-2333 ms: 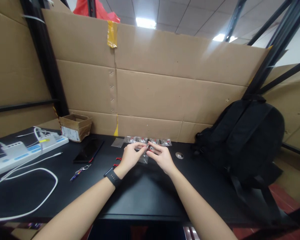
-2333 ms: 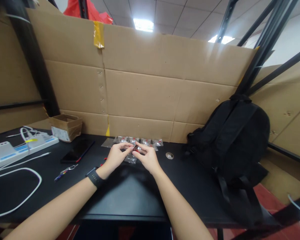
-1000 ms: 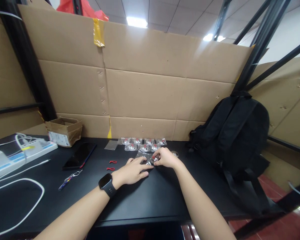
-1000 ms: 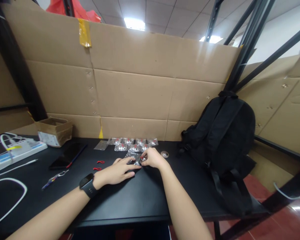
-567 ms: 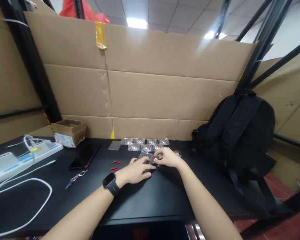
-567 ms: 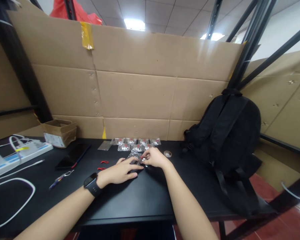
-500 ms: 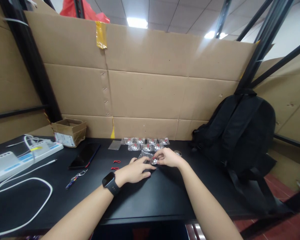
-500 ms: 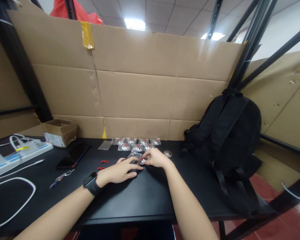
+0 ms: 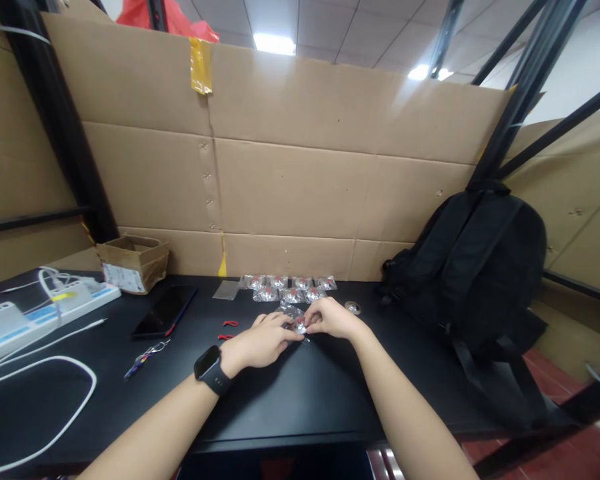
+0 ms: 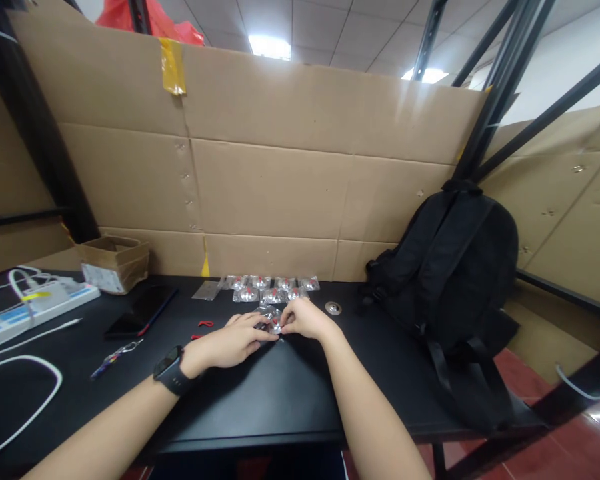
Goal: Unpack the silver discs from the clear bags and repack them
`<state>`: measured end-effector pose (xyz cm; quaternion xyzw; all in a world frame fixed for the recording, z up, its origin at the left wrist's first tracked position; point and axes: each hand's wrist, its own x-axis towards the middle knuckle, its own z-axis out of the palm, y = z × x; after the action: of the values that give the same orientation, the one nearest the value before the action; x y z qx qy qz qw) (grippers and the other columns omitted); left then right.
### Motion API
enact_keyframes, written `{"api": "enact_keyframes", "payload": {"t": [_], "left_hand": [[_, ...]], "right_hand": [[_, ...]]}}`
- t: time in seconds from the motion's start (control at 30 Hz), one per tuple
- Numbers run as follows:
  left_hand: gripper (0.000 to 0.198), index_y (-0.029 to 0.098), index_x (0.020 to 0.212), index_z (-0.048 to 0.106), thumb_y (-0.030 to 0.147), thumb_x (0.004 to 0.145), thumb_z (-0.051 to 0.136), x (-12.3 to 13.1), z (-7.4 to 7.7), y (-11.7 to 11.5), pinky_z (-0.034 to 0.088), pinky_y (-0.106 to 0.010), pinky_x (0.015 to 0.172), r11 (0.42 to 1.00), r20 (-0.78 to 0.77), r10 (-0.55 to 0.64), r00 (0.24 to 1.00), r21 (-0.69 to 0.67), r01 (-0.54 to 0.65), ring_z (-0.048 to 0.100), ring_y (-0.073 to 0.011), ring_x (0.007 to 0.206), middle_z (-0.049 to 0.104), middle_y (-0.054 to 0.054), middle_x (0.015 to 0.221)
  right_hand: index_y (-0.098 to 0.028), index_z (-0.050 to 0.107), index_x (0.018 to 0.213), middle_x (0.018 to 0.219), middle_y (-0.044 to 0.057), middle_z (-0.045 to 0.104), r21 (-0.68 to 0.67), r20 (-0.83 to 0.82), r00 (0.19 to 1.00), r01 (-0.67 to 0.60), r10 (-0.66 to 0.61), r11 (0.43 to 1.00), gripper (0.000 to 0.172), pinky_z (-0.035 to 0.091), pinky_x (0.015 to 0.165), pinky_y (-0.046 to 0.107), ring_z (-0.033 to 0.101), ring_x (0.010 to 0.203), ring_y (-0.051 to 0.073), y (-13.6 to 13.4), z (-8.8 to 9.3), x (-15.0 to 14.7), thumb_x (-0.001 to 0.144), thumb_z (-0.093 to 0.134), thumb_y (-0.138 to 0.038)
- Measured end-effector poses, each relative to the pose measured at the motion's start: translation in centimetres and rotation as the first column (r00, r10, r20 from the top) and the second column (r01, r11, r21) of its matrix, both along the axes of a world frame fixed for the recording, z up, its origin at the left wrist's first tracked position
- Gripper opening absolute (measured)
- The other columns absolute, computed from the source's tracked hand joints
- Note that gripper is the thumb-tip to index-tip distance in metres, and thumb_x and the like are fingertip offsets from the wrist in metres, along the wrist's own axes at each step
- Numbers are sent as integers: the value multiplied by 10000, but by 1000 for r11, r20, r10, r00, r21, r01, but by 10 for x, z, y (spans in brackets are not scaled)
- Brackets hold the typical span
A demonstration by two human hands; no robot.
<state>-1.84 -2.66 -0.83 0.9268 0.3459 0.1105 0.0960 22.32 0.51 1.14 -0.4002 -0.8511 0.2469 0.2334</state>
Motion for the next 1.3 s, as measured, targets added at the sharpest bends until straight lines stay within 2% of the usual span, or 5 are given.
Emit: {"api": "enact_keyframes", "payload": {"t": [0.5, 0.63, 0.8, 1.1, 1.3], "left_hand": [[651, 513, 1447, 405, 153, 906, 455, -9, 9, -2, 200, -646, 1157, 990, -192, 3, 981, -136, -30, 93, -332, 1527, 142, 72, 1656], [686, 552, 1427, 407, 139, 883, 475, -13, 11, 1, 202, -644, 1154, 989, -213, 7, 977, -142, -38, 85, -333, 1528, 136, 88, 1656], [608, 582, 1351, 491, 205, 877, 542, -17, 21, 1, 160, -675, 1136, 980, -263, 110, 959, -130, -148, 101, -388, 1515, 203, 59, 1648], [586, 593, 1322, 518, 201, 887, 544, -22, 30, -4, 170, -642, 1153, 977, -236, 4, 972, -206, -54, 79, -363, 1523, 177, 105, 1649], [515, 542, 1222, 625, 181, 856, 596, -28, 33, 1, 183, -622, 1156, 978, -169, 6, 986, -203, -41, 183, -364, 1503, 350, 90, 1588]], "right_hand": [[-172, 703, 717, 708, 5, 697, 263, 86, 979, 157, -185, 952, 184, 370, 591, 208, 605, 646, 128, 9, -15, -24, 691, 870, -246], [-204, 685, 736, 725, -3, 710, 293, 149, 952, 214, -265, 932, 223, 311, 567, 221, 620, 682, 146, 6, -17, -29, 720, 850, -353], [-211, 679, 816, 729, -23, 708, 150, 148, 979, 121, -144, 981, 133, 322, 561, 205, 620, 654, 119, 3, -15, -24, 767, 797, -245], [-207, 576, 842, 870, -3, 629, 379, 106, 962, 193, -250, 905, 191, 313, 625, 223, 542, 770, 136, -8, -13, -40, 761, 748, -232], [-207, 560, 874, 865, -8, 596, 313, 42, 966, 231, -256, 921, 217, 315, 613, 224, 516, 741, 132, -6, -16, -44, 766, 740, -262]]}}
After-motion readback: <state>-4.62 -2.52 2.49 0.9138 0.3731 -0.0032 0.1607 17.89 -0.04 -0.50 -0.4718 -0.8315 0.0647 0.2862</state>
